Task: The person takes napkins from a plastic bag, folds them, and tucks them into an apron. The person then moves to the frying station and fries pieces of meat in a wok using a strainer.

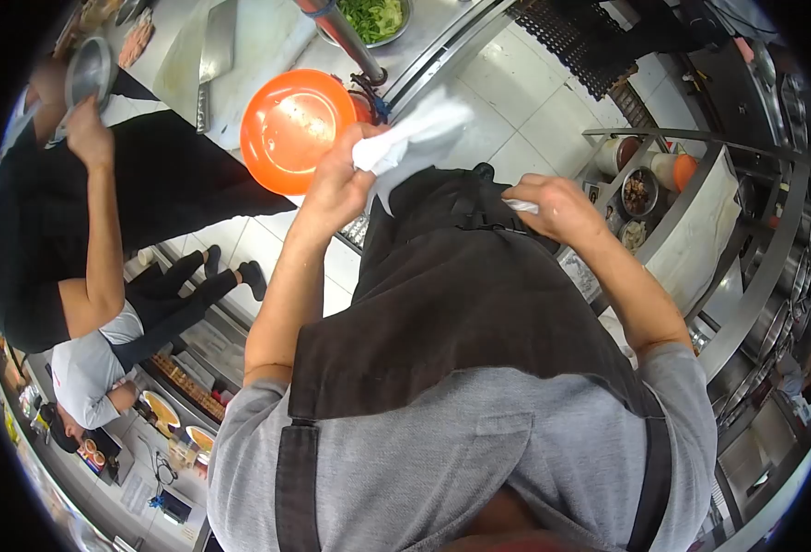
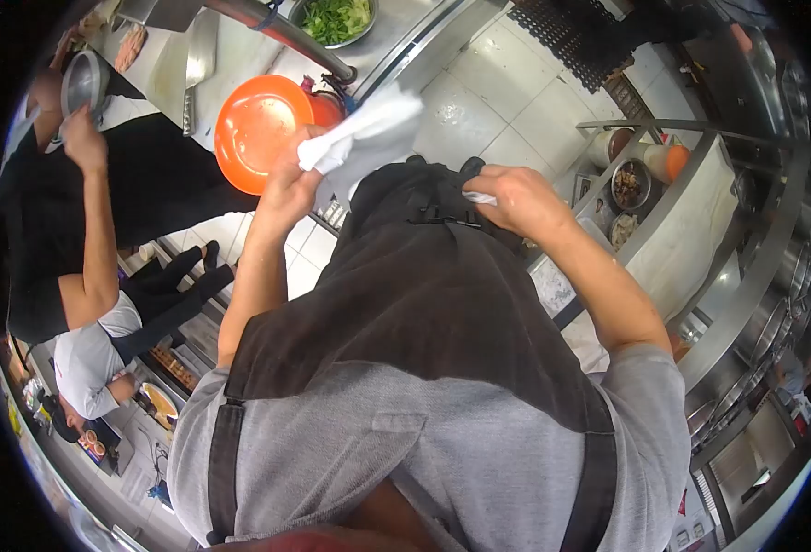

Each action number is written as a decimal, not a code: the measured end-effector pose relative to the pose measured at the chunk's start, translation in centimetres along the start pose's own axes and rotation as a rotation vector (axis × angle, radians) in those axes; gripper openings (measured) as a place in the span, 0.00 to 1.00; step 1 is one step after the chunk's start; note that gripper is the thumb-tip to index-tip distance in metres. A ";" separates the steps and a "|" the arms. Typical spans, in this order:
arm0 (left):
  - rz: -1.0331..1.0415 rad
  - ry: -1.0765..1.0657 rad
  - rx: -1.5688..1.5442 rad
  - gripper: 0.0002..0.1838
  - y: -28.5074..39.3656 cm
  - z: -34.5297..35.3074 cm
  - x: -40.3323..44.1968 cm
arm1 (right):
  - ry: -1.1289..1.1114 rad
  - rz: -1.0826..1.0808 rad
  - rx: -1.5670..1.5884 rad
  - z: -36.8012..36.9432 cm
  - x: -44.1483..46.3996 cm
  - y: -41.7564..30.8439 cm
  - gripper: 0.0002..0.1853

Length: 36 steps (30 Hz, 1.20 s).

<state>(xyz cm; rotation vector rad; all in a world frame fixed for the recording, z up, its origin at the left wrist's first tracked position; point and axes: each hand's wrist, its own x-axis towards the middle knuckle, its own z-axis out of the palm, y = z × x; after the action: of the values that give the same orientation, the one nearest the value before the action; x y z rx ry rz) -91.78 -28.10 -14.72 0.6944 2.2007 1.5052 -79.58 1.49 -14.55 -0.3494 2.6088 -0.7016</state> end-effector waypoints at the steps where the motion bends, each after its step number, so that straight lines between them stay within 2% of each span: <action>1: 0.064 -0.010 0.010 0.21 0.1 0.6 -0.3 | 0.010 -0.024 0.126 -1.0 -0.2 -0.4 0.15; 2: 0.013 -0.082 0.004 0.21 0.4 1.2 -0.8 | 0.026 -0.048 0.254 -1.7 -0.3 -0.6 0.14; 3: -0.038 -0.158 0.001 0.21 0.6 1.6 -1.4 | 0.028 -0.047 0.253 -1.4 -0.4 -0.5 0.14; 4: -0.170 -0.235 0.127 0.20 0.4 1.7 -1.8 | 0.049 -0.025 0.317 -1.1 -0.5 -0.3 0.14; 6: -0.238 -0.334 0.161 0.17 0.5 2.2 -2.3 | 0.075 -0.002 0.370 -1.3 -0.4 0.0 0.14; 7: -0.301 -0.394 0.188 0.17 1.3 2.4 -2.5 | -0.006 0.063 0.439 -1.5 -0.2 0.3 0.15; 8: -0.305 -0.395 0.183 0.17 1.1 2.5 -2.7 | -0.091 0.130 0.513 -1.4 -0.1 0.4 0.15; 10: -0.256 -0.525 0.018 0.20 0.4 2.4 -2.2 | -0.062 0.105 0.469 -0.7 0.7 0.5 0.16; 11: -0.259 -0.523 0.019 0.20 0.4 2.2 -1.7 | -0.041 0.081 0.429 0.1 1.0 0.4 0.17; 13: -0.328 -0.753 0.039 0.26 0.6 1.7 0.2 | 0.050 -0.016 0.454 0.5 2.0 -0.1 0.19; 15: -0.319 -0.736 0.109 0.26 1.4 2.7 0.4 | 0.036 0.053 0.510 -0.2 2.3 -2.1 0.21; 16: -0.211 -0.742 0.180 0.26 1.5 3.1 0.7 | 0.116 -0.112 0.482 -0.3 2.4 -2.7 0.23; 17: -0.109 -0.754 0.246 0.25 1.7 3.5 0.8 | 0.129 -0.180 0.487 -0.6 2.2 -3.6 0.22; 18: -0.072 -0.758 0.293 0.20 1.9 4.0 1.0 | 0.121 -0.189 0.444 -0.7 2.1 -4.2 0.20; 20: -0.054 -0.699 0.425 0.19 1.3 4.9 1.0 | 0.127 -0.201 0.392 -0.8 1.9 -4.2 0.18; 22: -0.007 -0.510 0.590 0.17 1.1 5.4 0.7 | 0.078 -0.032 0.569 -0.1 1.4 -3.7 0.14; 23: -0.009 -0.516 0.588 0.17 1.0 5.4 0.8 | 0.077 -0.027 0.573 0.0 1.0 -3.8 0.14; 25: -0.006 -0.125 0.627 0.16 0.9 5.1 1.7 | 0.107 -0.031 0.615 -0.3 0.0 -4.1 0.13; 27: 0.047 0.115 0.652 0.15 -0.3 3.2 4.1 | 0.067 -0.020 0.617 -0.6 -0.4 -4.4 0.14; 29: 0.031 -0.267 0.567 0.16 1.7 2.9 3.1 | 0.026 0.012 0.621 -0.4 -1.0 -4.8 0.15; 31: 0.091 -0.414 0.503 0.14 2.2 3.6 1.5 | 0.074 0.035 0.694 -0.3 -0.7 -4.4 0.15; 32: 0.053 -0.455 0.439 0.12 1.8 3.5 1.3 | 0.067 0.039 0.699 0.4 -0.8 -4.2 0.15; 33: 0.047 -0.457 0.439 0.12 1.6 3.0 1.3 | 0.063 0.142 0.711 1.1 -0.6 -4.0 0.16; 34: 0.034 -0.318 0.406 0.12 1.7 2.2 1.8 | 0.069 0.238 0.713 1.2 0.0 -3.5 0.17; 35: 0.019 -0.184 0.369 0.13 2.5 1.5 2.2 | 0.073 0.236 0.713 0.7 0.6 -3.8 0.17; 36: -0.032 -0.150 0.418 0.11 3.6 1.2 2.2 | 0.094 0.141 0.456 -0.1 1.0 -4.5 0.18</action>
<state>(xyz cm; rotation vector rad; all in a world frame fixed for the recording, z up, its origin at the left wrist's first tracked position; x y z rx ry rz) -92.16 -24.81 -11.82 0.8616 2.4145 0.9466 -79.91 -2.65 -12.45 0.0061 2.4300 -1.2478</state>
